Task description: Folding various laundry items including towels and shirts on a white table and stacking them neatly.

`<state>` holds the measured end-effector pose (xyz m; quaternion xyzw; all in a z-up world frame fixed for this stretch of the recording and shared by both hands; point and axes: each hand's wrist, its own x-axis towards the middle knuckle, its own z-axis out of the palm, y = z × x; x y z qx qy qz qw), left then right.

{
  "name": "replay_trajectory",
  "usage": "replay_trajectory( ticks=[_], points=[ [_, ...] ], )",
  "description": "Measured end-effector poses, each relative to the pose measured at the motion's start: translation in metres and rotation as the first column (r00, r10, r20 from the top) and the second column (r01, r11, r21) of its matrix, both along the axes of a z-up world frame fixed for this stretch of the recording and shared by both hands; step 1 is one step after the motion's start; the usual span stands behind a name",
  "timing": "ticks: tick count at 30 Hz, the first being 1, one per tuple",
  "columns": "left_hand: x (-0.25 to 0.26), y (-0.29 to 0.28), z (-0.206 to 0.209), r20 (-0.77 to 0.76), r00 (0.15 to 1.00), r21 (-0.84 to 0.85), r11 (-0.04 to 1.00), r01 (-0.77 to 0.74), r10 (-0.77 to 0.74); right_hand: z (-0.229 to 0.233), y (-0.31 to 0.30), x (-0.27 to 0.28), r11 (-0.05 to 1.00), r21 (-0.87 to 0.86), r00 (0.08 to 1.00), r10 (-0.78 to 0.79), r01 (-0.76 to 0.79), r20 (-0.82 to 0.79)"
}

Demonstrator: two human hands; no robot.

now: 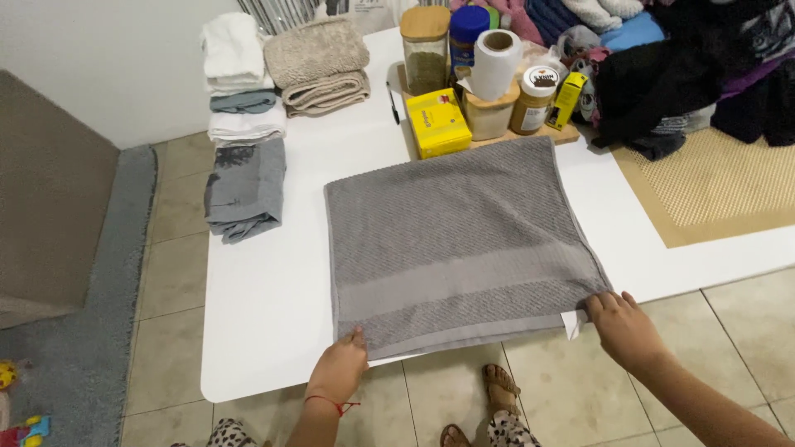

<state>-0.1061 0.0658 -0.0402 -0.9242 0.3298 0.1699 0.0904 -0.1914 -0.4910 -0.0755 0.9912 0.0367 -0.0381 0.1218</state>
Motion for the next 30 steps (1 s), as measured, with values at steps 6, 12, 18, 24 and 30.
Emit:
replay_trajectory(
  ticks=[6,12,18,24,30],
  points=[
    [0.001,-0.007,-0.021,-0.019,0.99,0.079,0.987,-0.137,0.138,-0.018,-0.029,0.027,0.998,-0.052,0.996,0.03,-0.034,-0.079],
    [-0.006,0.004,-0.05,0.108,0.994,0.114,0.992,-0.049,0.036,0.008,-0.023,0.034,0.991,0.047,0.971,-0.109,0.121,-0.212],
    [-0.012,0.008,-0.023,0.01,0.999,0.036,0.999,-0.037,0.037,0.065,-0.004,0.028,0.875,0.278,0.898,-0.304,0.395,-0.319],
    [-0.011,0.011,-0.048,0.055,0.993,-0.098,0.99,-0.1,0.106,0.063,-0.005,0.032,0.853,0.308,0.893,-0.331,0.421,-0.305],
    [-0.005,0.005,-0.05,-0.085,0.994,0.032,0.997,-0.072,0.074,0.065,-0.016,0.036,0.8,0.347,0.861,-0.38,0.49,-0.339]
  ],
)
